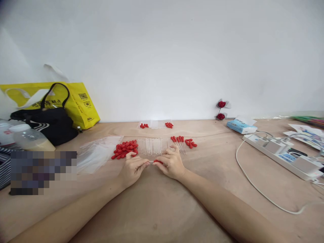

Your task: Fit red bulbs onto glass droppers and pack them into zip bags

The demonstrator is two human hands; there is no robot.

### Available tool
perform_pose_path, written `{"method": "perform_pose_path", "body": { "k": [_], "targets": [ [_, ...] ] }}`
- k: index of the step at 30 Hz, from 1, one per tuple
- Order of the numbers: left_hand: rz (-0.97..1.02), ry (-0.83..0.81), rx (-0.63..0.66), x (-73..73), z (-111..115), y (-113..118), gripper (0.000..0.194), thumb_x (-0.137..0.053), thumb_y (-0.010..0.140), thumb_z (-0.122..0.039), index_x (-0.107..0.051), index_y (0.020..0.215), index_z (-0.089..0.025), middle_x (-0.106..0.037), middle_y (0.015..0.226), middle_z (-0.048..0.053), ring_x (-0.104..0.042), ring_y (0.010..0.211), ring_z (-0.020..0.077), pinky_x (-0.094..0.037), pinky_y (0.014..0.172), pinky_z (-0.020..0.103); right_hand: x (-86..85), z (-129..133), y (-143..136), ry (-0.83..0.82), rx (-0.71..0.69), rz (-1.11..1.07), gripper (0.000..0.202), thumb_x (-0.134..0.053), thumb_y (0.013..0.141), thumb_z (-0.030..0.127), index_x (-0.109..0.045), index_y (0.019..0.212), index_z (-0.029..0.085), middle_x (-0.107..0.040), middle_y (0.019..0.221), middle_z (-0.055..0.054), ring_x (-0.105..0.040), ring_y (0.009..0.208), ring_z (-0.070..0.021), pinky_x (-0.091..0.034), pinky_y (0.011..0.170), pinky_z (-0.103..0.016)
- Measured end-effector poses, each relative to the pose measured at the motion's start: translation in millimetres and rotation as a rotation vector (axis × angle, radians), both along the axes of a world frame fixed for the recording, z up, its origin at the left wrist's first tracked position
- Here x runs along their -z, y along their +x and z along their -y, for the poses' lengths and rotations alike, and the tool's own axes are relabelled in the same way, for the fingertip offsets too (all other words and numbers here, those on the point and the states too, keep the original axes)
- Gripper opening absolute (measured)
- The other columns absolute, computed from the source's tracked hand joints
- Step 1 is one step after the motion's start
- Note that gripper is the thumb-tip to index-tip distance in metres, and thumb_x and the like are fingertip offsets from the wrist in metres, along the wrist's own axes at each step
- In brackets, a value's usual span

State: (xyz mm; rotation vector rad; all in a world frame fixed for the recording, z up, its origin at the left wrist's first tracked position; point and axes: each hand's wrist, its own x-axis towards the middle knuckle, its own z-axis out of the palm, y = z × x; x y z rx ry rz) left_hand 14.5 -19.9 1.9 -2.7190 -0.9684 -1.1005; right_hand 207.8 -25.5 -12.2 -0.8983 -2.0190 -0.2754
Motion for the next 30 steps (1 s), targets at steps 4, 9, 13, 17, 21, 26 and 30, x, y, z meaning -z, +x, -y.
{"method": "perform_pose_path", "body": {
  "k": [4,9,13,17,21,26,30],
  "targets": [
    [-0.005,-0.022,-0.006,-1.1,-3.0,-2.1,0.027,-0.039,0.088,-0.028,-0.061,0.074,-0.02,-0.065,0.061,-0.004,-0.051,0.054,0.0093,-0.022,0.083,0.036,-0.6,-2.5,3.1,-0.075,-0.055,0.0,0.018,-0.055,0.078,0.038,-0.064,0.084,0.023,-0.063,0.064,0.001,-0.053,0.067,-0.0122,-0.024,0.087,-0.038],
    [-0.011,-0.023,-0.01,-3.2,-4.6,-3.6,0.025,-0.041,0.088,-0.029,-0.061,0.075,-0.021,-0.067,0.066,-0.004,-0.053,0.058,0.0103,-0.021,0.084,0.036,-4.1,-4.4,7.4,-0.282,-0.157,0.028,0.019,-0.052,0.081,0.034,-0.062,0.092,0.023,-0.065,0.074,-0.001,-0.054,0.075,-0.0135,-0.03,0.08,-0.033],
    [-0.039,-0.009,-0.004,-2.0,-5.3,-3.2,0.024,-0.041,0.087,-0.027,-0.061,0.077,-0.021,-0.067,0.065,-0.003,-0.053,0.057,0.0105,-0.022,0.083,0.036,-6.3,-6.0,9.6,-0.343,-0.189,0.043,0.017,-0.049,0.083,0.03,-0.063,0.09,0.025,-0.066,0.077,-0.001,-0.055,0.079,-0.0149,-0.028,0.084,-0.036],
    [-0.05,-0.004,0.005,-0.2,-6.4,-3.3,0.021,-0.043,0.086,-0.022,-0.061,0.077,-0.021,-0.068,0.066,-0.004,-0.054,0.058,0.011,-0.022,0.082,0.037,-7.2,-7.2,11.6,-0.373,-0.238,0.054,0.017,-0.05,0.082,0.029,-0.063,0.093,0.026,-0.067,0.081,0.0,-0.055,0.081,-0.0148,-0.024,0.088,-0.039],
    [-0.062,-0.003,0.012,0.2,-6.0,-3.8,0.019,-0.044,0.085,-0.019,-0.061,0.077,-0.021,-0.068,0.066,-0.004,-0.054,0.059,0.0112,-0.021,0.082,0.037,-10.5,-7.5,13.9,-0.405,-0.272,0.075,0.017,-0.051,0.082,0.028,-0.063,0.093,0.025,-0.067,0.08,0.0,-0.056,0.082,-0.0142,-0.022,0.091,-0.04],
    [-0.046,-0.009,0.011,-0.5,-5.8,-3.9,0.019,-0.043,0.086,-0.02,-0.061,0.078,-0.021,-0.067,0.066,-0.004,-0.053,0.057,0.0107,-0.021,0.082,0.037,-14.0,-6.0,15.4,-0.471,-0.296,0.055,0.019,-0.05,0.082,0.029,-0.062,0.096,0.025,-0.067,0.083,-0.002,-0.056,0.084,-0.0148,-0.025,0.091,-0.04],
    [-0.001,-0.016,-0.021,-0.6,-6.0,-2.4,0.025,-0.041,0.087,-0.028,-0.063,0.076,-0.02,-0.064,0.056,-0.004,-0.05,0.053,0.0101,-0.024,0.081,0.036,-10.0,-3.7,8.0,-0.574,-0.266,-0.212,0.029,-0.058,0.074,0.039,-0.06,0.098,0.021,-0.065,0.084,-0.004,-0.056,0.083,-0.0167,-0.036,0.083,-0.037]
  ]
}}
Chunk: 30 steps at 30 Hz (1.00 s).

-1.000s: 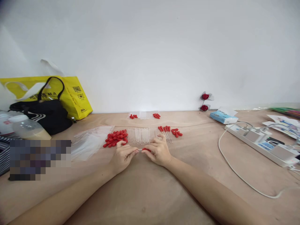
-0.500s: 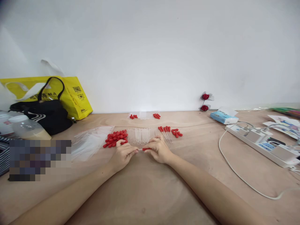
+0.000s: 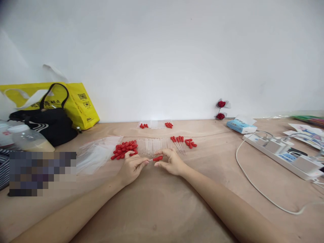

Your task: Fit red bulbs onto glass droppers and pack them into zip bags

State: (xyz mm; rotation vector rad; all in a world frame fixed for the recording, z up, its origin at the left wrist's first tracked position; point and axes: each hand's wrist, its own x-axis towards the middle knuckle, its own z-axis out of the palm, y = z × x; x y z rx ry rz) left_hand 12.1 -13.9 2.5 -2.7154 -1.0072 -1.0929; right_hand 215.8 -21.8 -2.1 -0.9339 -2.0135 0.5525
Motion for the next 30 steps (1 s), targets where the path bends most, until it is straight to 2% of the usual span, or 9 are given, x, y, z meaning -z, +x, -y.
{"method": "perform_pose_path", "body": {
  "k": [4,8,10,12,13,15,19,24,30],
  "targets": [
    [0.022,-0.047,0.034,-1.5,1.9,1.9,0.026,-0.041,0.087,-0.031,-0.064,0.082,-0.02,-0.063,0.056,-0.003,-0.053,0.056,0.011,-0.026,0.082,0.036,4.4,-4.3,-11.9,-0.115,0.004,-0.249,0.032,-0.054,0.076,0.042,-0.059,0.096,0.018,-0.061,0.078,-0.003,-0.056,0.075,-0.0144,-0.043,0.072,-0.03],
    [0.077,-0.146,0.041,-5.6,3.0,1.3,0.026,-0.038,0.087,-0.03,-0.061,0.095,-0.021,-0.068,0.075,0.0,-0.058,0.071,0.0136,-0.026,0.085,0.038,-4.5,-26.8,-1.3,-0.216,0.132,-0.316,0.041,-0.044,0.081,0.038,-0.045,0.117,0.019,-0.059,0.082,-0.003,-0.057,0.073,-0.0131,-0.045,0.067,-0.027],
    [0.097,-0.189,0.01,-7.1,2.6,0.9,0.027,-0.036,0.087,-0.03,-0.061,0.094,-0.021,-0.069,0.077,0.001,-0.059,0.073,0.0145,-0.026,0.085,0.039,-14.3,-43.3,17.2,-0.227,0.298,-0.266,0.043,-0.038,0.083,0.034,-0.039,0.122,0.017,-0.059,0.086,-0.004,-0.057,0.077,-0.0131,-0.045,0.068,-0.026],
    [0.095,-0.206,-0.009,-7.3,2.0,1.1,0.028,-0.036,0.087,-0.029,-0.062,0.089,-0.021,-0.068,0.074,0.0,-0.058,0.072,0.0145,-0.026,0.084,0.039,-23.7,-59.0,39.4,-0.251,0.509,-0.059,0.046,-0.037,0.082,0.032,-0.035,0.124,0.013,-0.06,0.08,-0.004,-0.057,0.07,-0.0131,-0.045,0.064,-0.025],
    [0.084,-0.205,-0.008,-7.0,1.8,1.3,0.028,-0.036,0.087,-0.029,-0.062,0.087,-0.022,-0.068,0.072,-0.001,-0.058,0.071,0.0141,-0.026,0.084,0.039,-27.0,-65.6,49.8,-0.287,0.636,0.082,0.047,-0.039,0.081,0.034,-0.036,0.122,0.013,-0.061,0.078,-0.004,-0.057,0.067,-0.0132,-0.044,0.062,-0.025],
    [0.057,-0.188,0.008,-6.0,1.7,1.6,0.027,-0.037,0.087,-0.028,-0.063,0.083,-0.022,-0.067,0.069,-0.002,-0.057,0.068,0.013,-0.025,0.084,0.038,-29.9,-75.5,65.3,-0.319,0.717,0.172,0.041,-0.045,0.076,0.032,-0.047,0.112,0.012,-0.063,0.078,-0.006,-0.057,0.066,-0.0151,-0.043,0.06,-0.026],
    [0.015,-0.149,0.015,-4.3,2.2,1.3,0.027,-0.037,0.088,-0.028,-0.062,0.081,-0.022,-0.065,0.064,-0.003,-0.056,0.065,0.0122,-0.025,0.084,0.037,-22.7,-85.0,69.8,-0.322,0.796,0.302,0.028,-0.05,0.072,0.031,-0.059,0.095,0.018,-0.065,0.081,-0.007,-0.058,0.076,-0.0202,-0.039,0.068,-0.031],
    [-0.009,-0.133,-0.001,-4.0,2.5,0.4,0.029,-0.036,0.088,-0.028,-0.062,0.078,-0.021,-0.065,0.063,-0.002,-0.055,0.064,0.0122,-0.026,0.084,0.037,-10.4,-89.4,57.6,-0.282,0.845,0.442,0.029,-0.051,0.073,0.035,-0.061,0.098,0.023,-0.065,0.09,-0.007,-0.055,0.091,-0.0245,-0.03,0.081,-0.04],
    [-0.005,-0.159,0.011,-2.7,1.7,-0.5,0.028,-0.036,0.088,-0.028,-0.062,0.078,-0.021,-0.065,0.065,-0.003,-0.055,0.065,0.0121,-0.024,0.086,0.038,-10.1,-85.4,55.7,-0.236,0.879,0.493,0.033,-0.047,0.076,0.038,-0.058,0.103,0.022,-0.065,0.089,-0.008,-0.055,0.092,-0.0243,-0.028,0.081,-0.04]
  ]
}}
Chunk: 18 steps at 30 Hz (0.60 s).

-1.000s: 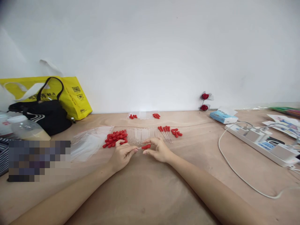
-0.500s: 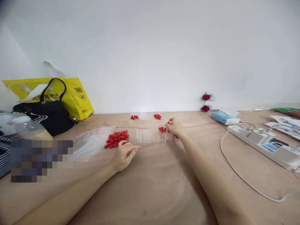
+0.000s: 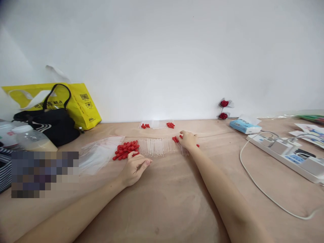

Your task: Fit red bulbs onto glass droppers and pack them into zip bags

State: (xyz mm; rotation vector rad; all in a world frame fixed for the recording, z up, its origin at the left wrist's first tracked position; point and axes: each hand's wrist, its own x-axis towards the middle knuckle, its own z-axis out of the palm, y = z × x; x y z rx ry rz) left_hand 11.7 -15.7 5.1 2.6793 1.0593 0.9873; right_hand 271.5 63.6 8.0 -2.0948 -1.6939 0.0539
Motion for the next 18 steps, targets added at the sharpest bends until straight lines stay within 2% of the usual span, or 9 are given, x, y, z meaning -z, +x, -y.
{"method": "perform_pose_path", "body": {
  "k": [5,9,14,18],
  "targets": [
    [0.004,-0.026,-0.003,0.6,0.1,-0.3,0.028,-0.037,0.088,-0.028,-0.062,0.077,-0.021,-0.064,0.064,-0.003,-0.055,0.066,0.0124,-0.022,0.086,0.039,-8.2,13.3,-14.6,0.022,-0.022,0.049,0.027,-0.044,0.075,0.04,-0.063,0.081,0.021,-0.065,0.082,-0.006,-0.056,0.085,-0.0226,-0.028,0.081,-0.039],
    [0.007,-0.032,-0.004,0.2,0.7,-0.2,0.028,-0.037,0.088,-0.028,-0.061,0.077,-0.021,-0.063,0.065,-0.003,-0.055,0.067,0.0126,-0.021,0.087,0.04,-12.3,22.9,-35.2,-0.109,-0.075,0.158,0.025,-0.046,0.073,0.037,-0.063,0.069,0.018,-0.065,0.075,-0.009,-0.058,0.079,-0.0246,-0.027,0.08,-0.043],
    [0.006,-0.033,-0.006,0.3,1.2,0.0,0.028,-0.037,0.088,-0.027,-0.061,0.076,-0.021,-0.063,0.064,-0.003,-0.055,0.067,0.0122,-0.02,0.088,0.039,-12.8,24.2,-49.1,-0.187,-0.017,0.173,0.018,-0.049,0.07,0.027,-0.064,0.072,0.016,-0.064,0.076,-0.014,-0.058,0.076,-0.028,-0.027,0.077,-0.047],
    [-0.011,-0.026,-0.009,-0.4,1.8,-0.3,0.029,-0.037,0.087,-0.028,-0.062,0.075,-0.02,-0.063,0.065,-0.002,-0.054,0.067,0.012,-0.022,0.087,0.038,-13.2,23.3,-51.8,-0.219,0.009,0.158,0.018,-0.048,0.07,0.026,-0.063,0.075,0.016,-0.064,0.077,-0.012,-0.059,0.076,-0.0272,-0.027,0.078,-0.049]
  ]
}}
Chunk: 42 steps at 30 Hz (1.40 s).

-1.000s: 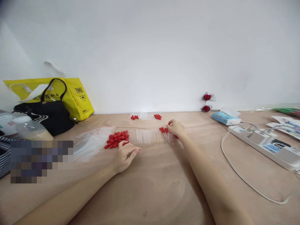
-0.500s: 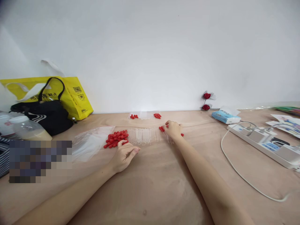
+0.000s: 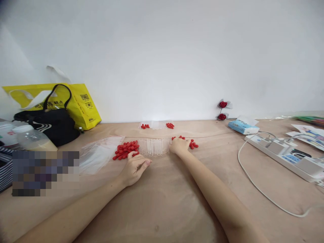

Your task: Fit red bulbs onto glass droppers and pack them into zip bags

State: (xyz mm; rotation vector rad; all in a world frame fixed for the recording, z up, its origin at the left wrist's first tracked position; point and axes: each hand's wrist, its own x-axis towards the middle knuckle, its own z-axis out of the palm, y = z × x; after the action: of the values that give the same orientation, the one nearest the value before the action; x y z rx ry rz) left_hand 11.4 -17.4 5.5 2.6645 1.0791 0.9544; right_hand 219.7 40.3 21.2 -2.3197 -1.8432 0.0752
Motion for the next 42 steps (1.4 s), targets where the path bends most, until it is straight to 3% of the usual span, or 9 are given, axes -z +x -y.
{"method": "perform_pose_path", "body": {
  "k": [5,10,15,20,25,28,31,38,42],
  "targets": [
    [-0.009,-0.006,-0.002,-0.9,0.4,0.2,0.029,-0.037,0.087,-0.028,-0.063,0.077,-0.02,-0.064,0.067,-0.001,-0.055,0.068,0.0122,-0.022,0.088,0.038,-5.5,5.2,-0.3,0.004,0.001,-0.025,0.022,-0.046,0.072,0.028,-0.063,0.077,0.015,-0.064,0.079,-0.011,-0.058,0.079,-0.0273,-0.028,0.079,-0.048],
    [0.073,-0.07,-0.096,-0.8,-3.8,1.7,0.026,-0.041,0.084,-0.033,-0.065,0.083,-0.021,-0.065,0.069,0.001,-0.056,0.07,0.0158,-0.032,0.079,0.036,-13.1,27.2,-16.6,0.077,-0.121,-0.116,0.026,-0.043,0.076,0.035,-0.063,0.072,0.019,-0.065,0.076,-0.005,-0.057,0.08,-0.0203,-0.031,0.076,-0.034],
    [0.374,-0.313,-0.19,0.4,-12.2,1.7,0.03,-0.043,0.081,-0.039,-0.065,0.083,-0.018,-0.066,0.075,0.002,-0.059,0.073,0.018,-0.043,0.066,0.027,-7.6,58.8,-57.3,0.196,-0.416,-0.391,0.027,-0.046,0.077,0.039,-0.062,0.066,0.019,-0.061,0.059,0.001,-0.052,0.059,-0.0113,-0.028,0.07,-0.028],
    [0.644,-0.439,-0.163,-3.0,-12.5,5.2,0.028,-0.049,0.075,-0.038,-0.06,0.075,-0.013,-0.065,0.069,0.004,-0.06,0.069,0.0177,-0.046,0.062,0.025,-0.5,71.5,-75.3,0.265,-0.527,-0.426,0.027,-0.045,0.08,0.037,-0.06,0.066,0.019,-0.06,0.06,0.003,-0.05,0.057,-0.009,-0.024,0.068,-0.027],
    [0.699,-0.352,-0.244,-2.1,-15.5,2.5,0.024,-0.048,0.076,-0.037,-0.056,0.074,-0.015,-0.063,0.065,0.003,-0.061,0.067,0.0167,-0.046,0.065,0.027,-3.2,55.0,-33.1,0.307,-0.329,-0.145,0.035,-0.046,0.077,0.047,-0.061,0.067,0.017,-0.064,0.072,-0.006,-0.055,0.075,-0.0181,-0.023,0.079,-0.035],
    [0.671,-0.319,-0.264,0.5,-17.2,0.7,0.023,-0.047,0.075,-0.036,-0.056,0.073,-0.015,-0.06,0.063,0.002,-0.059,0.063,0.0154,-0.045,0.063,0.026,-4.5,38.6,6.5,0.208,-0.101,0.045,0.035,-0.042,0.079,0.042,-0.062,0.069,0.015,-0.064,0.078,-0.012,-0.055,0.081,-0.023,-0.024,0.08,-0.039],
    [0.646,-0.317,-0.225,2.6,-16.5,1.4,0.02,-0.049,0.074,-0.034,-0.056,0.072,-0.015,-0.059,0.063,0.001,-0.058,0.062,0.0145,-0.045,0.062,0.025,-3.2,26.5,32.3,0.077,0.011,-0.001,0.038,-0.041,0.078,0.048,-0.061,0.07,0.016,-0.064,0.076,-0.009,-0.057,0.077,-0.0227,-0.026,0.081,-0.042],
    [0.622,-0.33,-0.18,5.6,-15.9,1.0,0.018,-0.051,0.074,-0.033,-0.057,0.073,-0.015,-0.059,0.065,0.001,-0.058,0.062,0.0139,-0.046,0.058,0.023,-0.8,17.5,31.7,-0.033,0.079,-0.026,0.036,-0.044,0.074,0.048,-0.061,0.075,0.016,-0.064,0.084,-0.01,-0.058,0.083,-0.0259,-0.028,0.084,-0.046],
    [0.582,-0.334,-0.176,4.5,-14.5,0.2,0.018,-0.05,0.075,-0.033,-0.056,0.074,-0.015,-0.059,0.064,0.001,-0.058,0.061,0.0136,-0.046,0.059,0.023,-6.5,19.2,30.2,-0.069,0.091,-0.09,0.037,-0.041,0.075,0.047,-0.061,0.065,0.017,-0.063,0.07,-0.008,-0.059,0.077,-0.0237,-0.029,0.085,-0.045]
  ]
}}
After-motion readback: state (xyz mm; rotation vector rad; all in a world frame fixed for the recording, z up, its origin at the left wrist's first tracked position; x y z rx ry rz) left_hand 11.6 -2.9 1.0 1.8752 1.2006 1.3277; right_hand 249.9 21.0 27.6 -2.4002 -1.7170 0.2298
